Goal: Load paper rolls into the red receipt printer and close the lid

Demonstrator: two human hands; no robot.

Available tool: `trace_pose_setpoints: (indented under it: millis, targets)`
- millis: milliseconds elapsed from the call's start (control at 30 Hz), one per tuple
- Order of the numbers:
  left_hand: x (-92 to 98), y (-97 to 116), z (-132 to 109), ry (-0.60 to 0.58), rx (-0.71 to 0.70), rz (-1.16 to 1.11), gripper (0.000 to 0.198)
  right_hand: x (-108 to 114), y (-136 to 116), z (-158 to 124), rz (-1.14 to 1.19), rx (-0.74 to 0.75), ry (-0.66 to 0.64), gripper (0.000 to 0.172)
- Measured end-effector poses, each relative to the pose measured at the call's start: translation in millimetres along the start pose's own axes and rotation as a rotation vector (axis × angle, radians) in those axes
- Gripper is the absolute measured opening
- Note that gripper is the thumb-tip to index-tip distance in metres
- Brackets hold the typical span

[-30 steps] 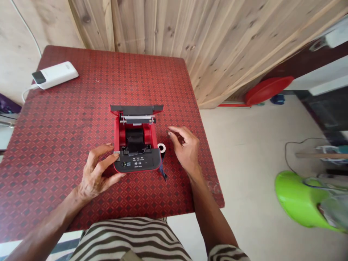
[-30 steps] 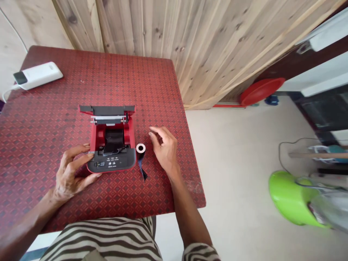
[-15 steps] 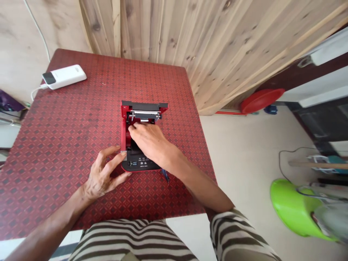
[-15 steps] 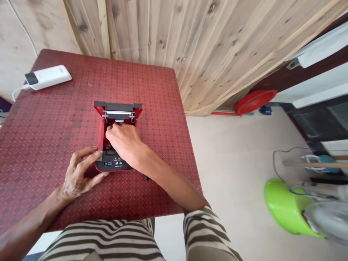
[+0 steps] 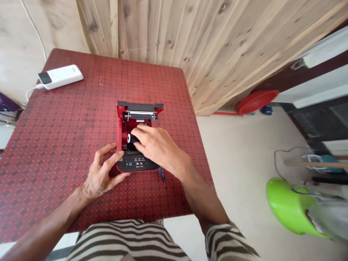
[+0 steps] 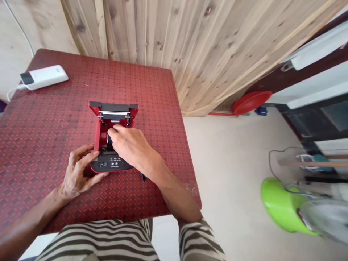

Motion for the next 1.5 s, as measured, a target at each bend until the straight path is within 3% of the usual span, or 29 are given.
trace_pose_setpoints:
  millis: [400,600,700,833,1000,1133,1200,1333,1367,1467,1500]
  targets:
    - [0.4,-0.7,2.4,0.002,-0.012,0.01,0.071,5.9,-5.5,-5.4,0.02,-0.063,0.078,0.028]
    - [1.5,-0.4,2.8,0.004,-0.015,0.001,0.072,14.6,20.3,-39.2,0.512,0.067,0.372,0.04]
    - [0.4,-1.1,1.3,0.002,0.002,0.0,0.075,3.1,51.4,-49.8,0.78,-0.063,0.559,0.034]
    - [-0.9,-2.0,0.8,0.007,-0.003,-0.008,0.077,-35.1,88.8,-41.8,1.033,-0.228,0.796,0.03]
    - [-0.7,-2.5,2.6,0.015,-0.028,0.001,0.081,-85.0,105.1,-19.4,1.013,-0.306,0.705,0.027]
    - [-0.6,-3.3,3.4,0.024,-0.04,0.016,0.086,-102.4,106.6,-10.1,0.912,-0.292,0.591,0.023]
    - [-0.3,-3.3,4.2,0.025,-0.042,0.02,0.09,-103.2,108.3,-11.7,0.882,-0.284,0.557,0.025]
    - [0.4,-1.8,7.5,0.003,-0.019,-0.002,0.1,-93.6,105.5,-35.8,0.821,-0.31,0.537,0.051]
    - [0.3,-1.2,8.4,-0.002,-0.008,-0.016,0.102,-89.0,101.3,-45.9,0.803,-0.345,0.577,0.05]
    - [-1.8,0.9,9.6,-0.029,0.044,-0.05,0.112,-72.4,77.4,-75.6,0.786,-0.438,0.731,0.019]
    - [-3.0,1.6,9.3,-0.046,0.069,-0.054,0.116,-67.2,66.6,-82.0,0.807,-0.422,0.712,0.019]
Point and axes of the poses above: each hand's wrist, its own z-axis towards the middle knuckle, its own x-axis out of the back of the hand, y = z × x, the point moved 1 cm from there along z, towards the middle knuckle, and after that the axes turned 7 degrees about -y, right-handed, at the moved point
